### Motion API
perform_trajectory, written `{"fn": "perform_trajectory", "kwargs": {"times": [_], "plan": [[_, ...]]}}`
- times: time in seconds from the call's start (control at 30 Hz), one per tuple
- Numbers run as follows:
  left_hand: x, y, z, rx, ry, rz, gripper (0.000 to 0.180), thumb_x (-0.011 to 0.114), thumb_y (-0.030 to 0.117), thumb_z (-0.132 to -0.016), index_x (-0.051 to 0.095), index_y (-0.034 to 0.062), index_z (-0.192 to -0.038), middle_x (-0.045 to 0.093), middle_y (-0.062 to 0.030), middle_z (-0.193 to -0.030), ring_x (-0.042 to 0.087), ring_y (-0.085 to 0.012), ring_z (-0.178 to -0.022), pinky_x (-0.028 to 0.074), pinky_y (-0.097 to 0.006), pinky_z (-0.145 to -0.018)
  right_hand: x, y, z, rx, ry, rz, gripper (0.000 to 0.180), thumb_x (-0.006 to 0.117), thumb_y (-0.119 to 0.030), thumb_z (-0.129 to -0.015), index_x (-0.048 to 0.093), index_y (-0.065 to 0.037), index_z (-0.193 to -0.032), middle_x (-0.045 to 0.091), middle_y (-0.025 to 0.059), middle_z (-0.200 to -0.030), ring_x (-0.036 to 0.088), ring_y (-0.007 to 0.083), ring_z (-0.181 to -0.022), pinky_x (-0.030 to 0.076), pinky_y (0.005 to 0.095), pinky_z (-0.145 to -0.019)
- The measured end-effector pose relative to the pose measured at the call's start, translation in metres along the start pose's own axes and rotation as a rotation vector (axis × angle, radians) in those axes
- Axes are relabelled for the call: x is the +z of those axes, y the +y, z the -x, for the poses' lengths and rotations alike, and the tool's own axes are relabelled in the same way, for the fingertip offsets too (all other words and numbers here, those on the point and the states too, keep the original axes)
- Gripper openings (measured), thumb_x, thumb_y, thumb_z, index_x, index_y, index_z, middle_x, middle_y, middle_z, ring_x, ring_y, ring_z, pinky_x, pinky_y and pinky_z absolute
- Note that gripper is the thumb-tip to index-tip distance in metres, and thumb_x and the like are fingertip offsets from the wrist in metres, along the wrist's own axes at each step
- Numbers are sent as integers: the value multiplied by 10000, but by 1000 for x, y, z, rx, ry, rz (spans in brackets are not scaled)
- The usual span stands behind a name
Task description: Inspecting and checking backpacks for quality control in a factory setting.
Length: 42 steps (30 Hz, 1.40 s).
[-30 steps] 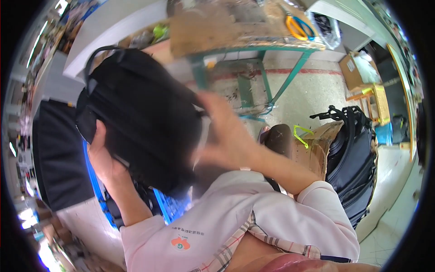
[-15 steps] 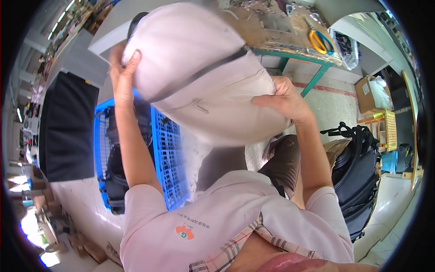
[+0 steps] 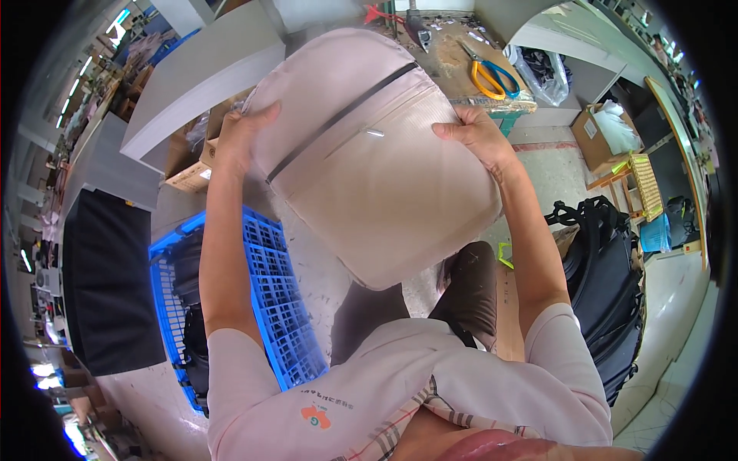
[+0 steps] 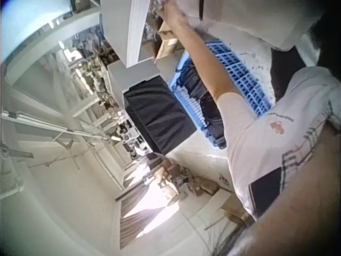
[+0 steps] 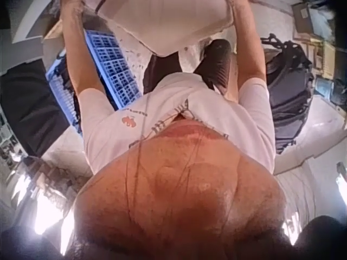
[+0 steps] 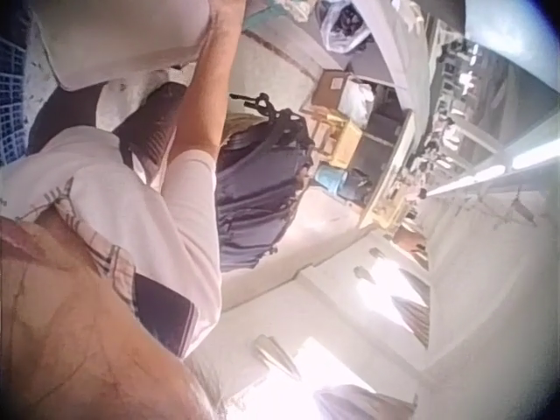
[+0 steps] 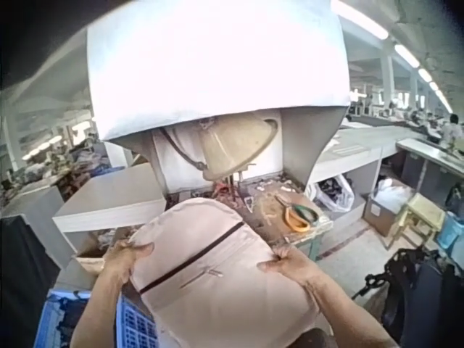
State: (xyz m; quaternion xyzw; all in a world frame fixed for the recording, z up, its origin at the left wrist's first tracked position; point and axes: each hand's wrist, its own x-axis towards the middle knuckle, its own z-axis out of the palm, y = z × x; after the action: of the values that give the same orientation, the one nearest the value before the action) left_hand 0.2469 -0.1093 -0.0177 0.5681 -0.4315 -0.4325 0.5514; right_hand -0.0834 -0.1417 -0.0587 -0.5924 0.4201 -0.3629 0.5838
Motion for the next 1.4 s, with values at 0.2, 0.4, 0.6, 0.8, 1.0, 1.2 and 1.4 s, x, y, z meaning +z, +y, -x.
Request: {"fn": "perform_trajectory", "kwargs": {"times": [0.2,0.4,0.6,0.8,1.0,1.2,1.4], "plan": [[17,2,-20,1,17,10,425,718,132,-628,547,-31,-981,589,-124,-913,580,-206,-787,465,-305,-701,-20,-1,-24,35,29,51,279,687,-160,-686,592,27,-870,601,55,-759,547,106,-650,445,230,-617],[27,7,-23,-25,-6,38,420,719,123,-625,548,-36,-974,587,-122,-915,578,-204,-789,468,-308,-696,-29,2,-32,12,19,39,285,696,-158,-683,585,15,-881,607,52,-750,568,89,-620,469,204,-566],[10,-2,-28,7,29,49,419,722,119,-625,560,5,-994,596,-94,-906,573,-195,-807,464,-301,-714,-19,-12,-39,21,44,80,341,721,-162,-647,599,46,-888,607,62,-738,554,106,-648,450,215,-613],[-1,6,-38,-3,54,26,455,715,104,-633,538,30,-1045,586,-91,-954,556,-199,-862,447,-307,-756,-20,-13,-62,-31,86,159,427,756,-184,-602,592,81,-894,607,90,-726,563,129,-670,447,216,-624],[9,10,-35,66,77,8,534,740,198,-623,515,-20,-1056,573,-131,-979,552,-230,-879,431,-319,-782,-31,0,-65,-16,138,107,602,776,-196,-573,507,162,-976,589,164,-830,561,166,-708,450,236,-672],[10,13,4,349,320,-601,695,729,210,-628,387,-60,-1169,499,-193,-1085,493,-272,-993,407,-338,-827,-11,-17,-27,-77,4,52,309,727,-156,-642,613,36,-855,603,44,-719,539,96,-624,446,217,-593],[71,57,96,459,-577,-1254,756,755,204,-532,403,-11,-1165,514,-157,-1085,487,-263,-1005,359,-343,-864,82,-60,6,-1077,-436,725,181,602,-196,-632,588,-28,-699,540,128,-599,544,283,-671,439,363,-594]]}}
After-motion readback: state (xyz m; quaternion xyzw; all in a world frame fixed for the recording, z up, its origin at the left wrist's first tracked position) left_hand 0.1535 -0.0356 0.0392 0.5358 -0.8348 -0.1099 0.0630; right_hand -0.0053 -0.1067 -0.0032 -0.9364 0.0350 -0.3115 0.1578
